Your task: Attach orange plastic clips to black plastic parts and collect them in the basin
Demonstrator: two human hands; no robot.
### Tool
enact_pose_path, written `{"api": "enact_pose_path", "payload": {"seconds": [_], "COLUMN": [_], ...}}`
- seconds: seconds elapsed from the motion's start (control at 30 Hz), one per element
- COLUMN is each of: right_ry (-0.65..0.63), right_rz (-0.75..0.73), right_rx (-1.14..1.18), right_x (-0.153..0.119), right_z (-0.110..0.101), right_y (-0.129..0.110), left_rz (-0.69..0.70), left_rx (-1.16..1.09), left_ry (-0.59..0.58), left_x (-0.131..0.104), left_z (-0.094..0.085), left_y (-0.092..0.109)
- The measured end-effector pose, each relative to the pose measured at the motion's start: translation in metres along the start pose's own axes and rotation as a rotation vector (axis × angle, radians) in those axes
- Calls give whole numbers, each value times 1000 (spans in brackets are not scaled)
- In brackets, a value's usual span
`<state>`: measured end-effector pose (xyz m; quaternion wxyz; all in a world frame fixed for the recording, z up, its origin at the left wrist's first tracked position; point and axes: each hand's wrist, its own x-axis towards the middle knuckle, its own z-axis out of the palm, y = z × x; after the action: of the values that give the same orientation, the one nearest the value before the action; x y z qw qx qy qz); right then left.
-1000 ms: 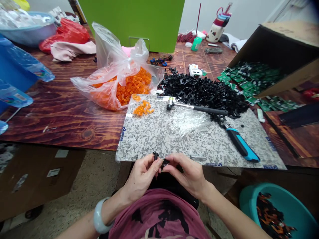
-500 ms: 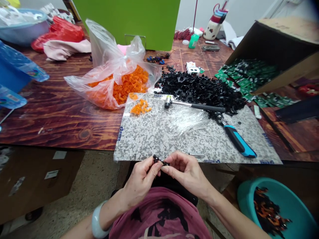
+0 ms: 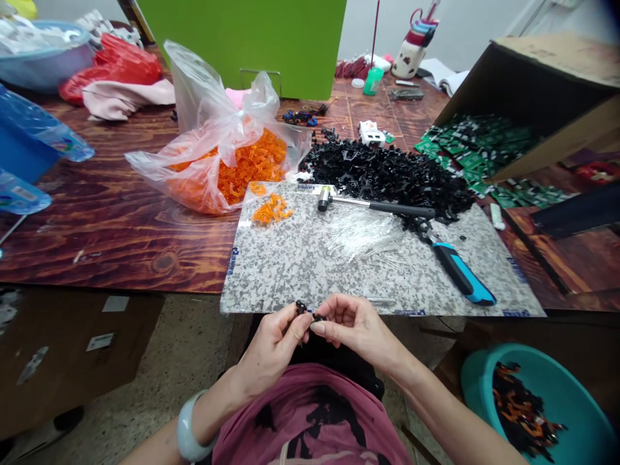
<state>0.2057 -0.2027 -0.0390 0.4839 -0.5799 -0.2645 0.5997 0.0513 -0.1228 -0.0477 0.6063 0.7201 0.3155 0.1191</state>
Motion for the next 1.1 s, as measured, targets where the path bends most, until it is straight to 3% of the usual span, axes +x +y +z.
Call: {"api": "enact_pose_path", "payload": {"seconds": [0.27,0.67,1.1], "right_ry": [22,23,-39], "right_rz": [-61,-189,-67], "right_rx": [53,-87,150], "right_x": [6,2,11], "right_z": [6,7,2], "right_y": [8,7,9], "left_rz": [-78,-29,-77], "left_rx": [-45,71,1], "left_ry": [59,103,65], "left_x": [3,1,9], "left_z": [0,1,-14], "left_y": [0,2,5]}}
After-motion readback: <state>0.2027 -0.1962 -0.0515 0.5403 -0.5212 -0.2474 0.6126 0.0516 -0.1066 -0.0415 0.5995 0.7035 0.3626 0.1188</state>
